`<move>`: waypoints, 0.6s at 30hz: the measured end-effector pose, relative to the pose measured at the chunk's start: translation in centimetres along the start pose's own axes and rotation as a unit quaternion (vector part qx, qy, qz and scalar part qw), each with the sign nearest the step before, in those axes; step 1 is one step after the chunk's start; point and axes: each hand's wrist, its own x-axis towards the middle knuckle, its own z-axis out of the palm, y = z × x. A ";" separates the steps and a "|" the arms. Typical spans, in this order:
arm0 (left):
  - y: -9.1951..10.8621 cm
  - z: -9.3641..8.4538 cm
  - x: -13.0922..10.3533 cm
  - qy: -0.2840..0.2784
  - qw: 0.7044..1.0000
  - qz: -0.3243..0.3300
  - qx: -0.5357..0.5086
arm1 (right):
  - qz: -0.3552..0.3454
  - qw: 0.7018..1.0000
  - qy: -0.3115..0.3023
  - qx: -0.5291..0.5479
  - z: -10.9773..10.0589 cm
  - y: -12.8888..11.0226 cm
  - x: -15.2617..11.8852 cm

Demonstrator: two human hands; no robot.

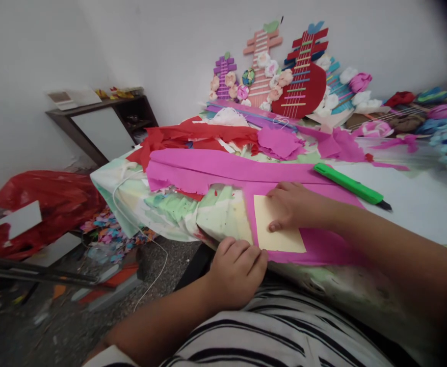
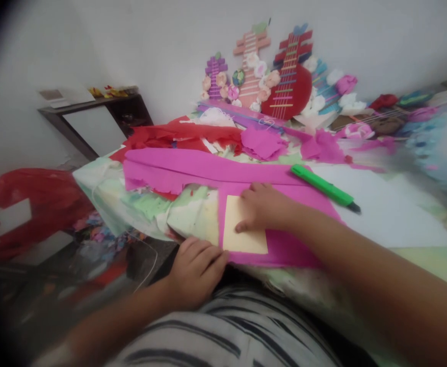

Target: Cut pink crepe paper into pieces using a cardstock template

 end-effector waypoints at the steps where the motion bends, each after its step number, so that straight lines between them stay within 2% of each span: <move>1: 0.0 0.0 0.0 0.005 1.000 0.002 0.005 | -0.004 1.000 -0.001 0.004 0.1 0.0 0.1; 7: 0.2 -0.3 -0.1 0.022 0.999 0.027 0.012 | 0.001 1.000 0.000 0.020 -0.1 -0.1 0.2; 18: 0.1 -0.4 -0.2 0.007 0.999 0.047 0.004 | 0.002 1.000 0.002 0.030 -0.1 -0.1 -0.1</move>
